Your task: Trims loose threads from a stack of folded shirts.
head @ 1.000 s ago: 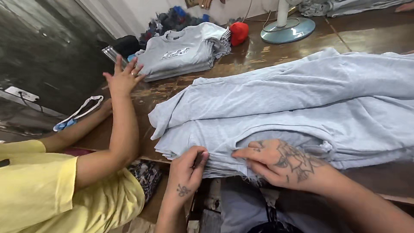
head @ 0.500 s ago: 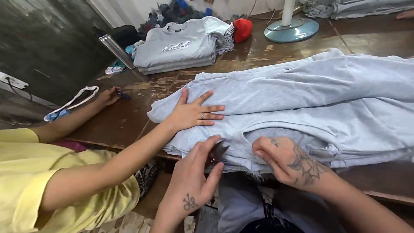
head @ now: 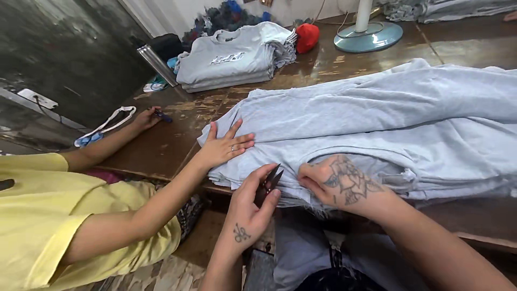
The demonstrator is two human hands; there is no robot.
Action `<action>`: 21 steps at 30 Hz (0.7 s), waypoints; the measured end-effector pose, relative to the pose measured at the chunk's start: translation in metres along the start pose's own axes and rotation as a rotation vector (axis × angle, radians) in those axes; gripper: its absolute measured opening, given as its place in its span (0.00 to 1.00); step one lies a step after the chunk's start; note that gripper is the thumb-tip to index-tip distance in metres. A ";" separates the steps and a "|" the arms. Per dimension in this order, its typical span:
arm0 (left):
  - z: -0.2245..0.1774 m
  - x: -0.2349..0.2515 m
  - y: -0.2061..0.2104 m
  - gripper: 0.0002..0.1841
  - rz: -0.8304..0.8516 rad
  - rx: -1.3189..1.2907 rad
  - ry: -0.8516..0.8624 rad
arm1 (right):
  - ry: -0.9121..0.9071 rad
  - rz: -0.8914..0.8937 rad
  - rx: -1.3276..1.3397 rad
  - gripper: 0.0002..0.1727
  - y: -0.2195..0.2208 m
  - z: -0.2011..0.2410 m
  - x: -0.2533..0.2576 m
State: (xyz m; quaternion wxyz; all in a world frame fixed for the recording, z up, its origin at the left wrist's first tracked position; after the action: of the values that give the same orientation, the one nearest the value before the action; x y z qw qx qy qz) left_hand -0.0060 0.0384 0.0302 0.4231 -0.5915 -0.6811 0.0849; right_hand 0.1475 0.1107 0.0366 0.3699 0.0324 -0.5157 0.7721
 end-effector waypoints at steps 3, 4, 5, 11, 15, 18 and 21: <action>-0.009 0.002 -0.006 0.22 0.018 0.084 0.018 | -0.072 -0.200 -0.006 0.15 -0.005 -0.004 -0.010; -0.012 0.002 -0.008 0.22 0.024 0.134 0.029 | -0.077 -0.230 0.011 0.16 -0.008 -0.005 -0.013; -0.016 0.002 -0.009 0.22 0.036 0.179 0.044 | -0.080 -0.243 0.021 0.16 -0.009 -0.005 -0.015; -0.039 0.007 -0.001 0.19 0.204 0.354 0.183 | -0.112 -0.276 0.008 0.19 -0.008 -0.004 -0.019; -0.048 0.013 0.009 0.18 0.237 0.410 0.233 | -0.116 -0.293 -0.001 0.19 -0.010 -0.003 -0.021; -0.045 0.014 0.010 0.17 0.218 0.444 0.246 | -0.117 -0.331 -0.006 0.19 -0.011 -0.004 -0.023; -0.030 0.009 0.001 0.18 0.147 0.376 0.149 | -0.137 -0.342 0.112 0.18 -0.017 0.009 -0.042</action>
State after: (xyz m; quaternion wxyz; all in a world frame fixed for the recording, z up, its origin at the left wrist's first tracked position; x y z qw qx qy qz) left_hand 0.0152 0.0350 0.0524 0.5680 -0.5549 -0.5749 0.1973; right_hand 0.1856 0.0838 0.0358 0.4572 0.1925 -0.4827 0.7217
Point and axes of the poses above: each hand's wrist, its own x-axis towards the middle knuckle, its own y-axis out of the palm, z = x × y, the point moved 7 cm from there along x, towards the middle knuckle, and after that the axes turned 3 degrees about y, right-handed, at the moved point
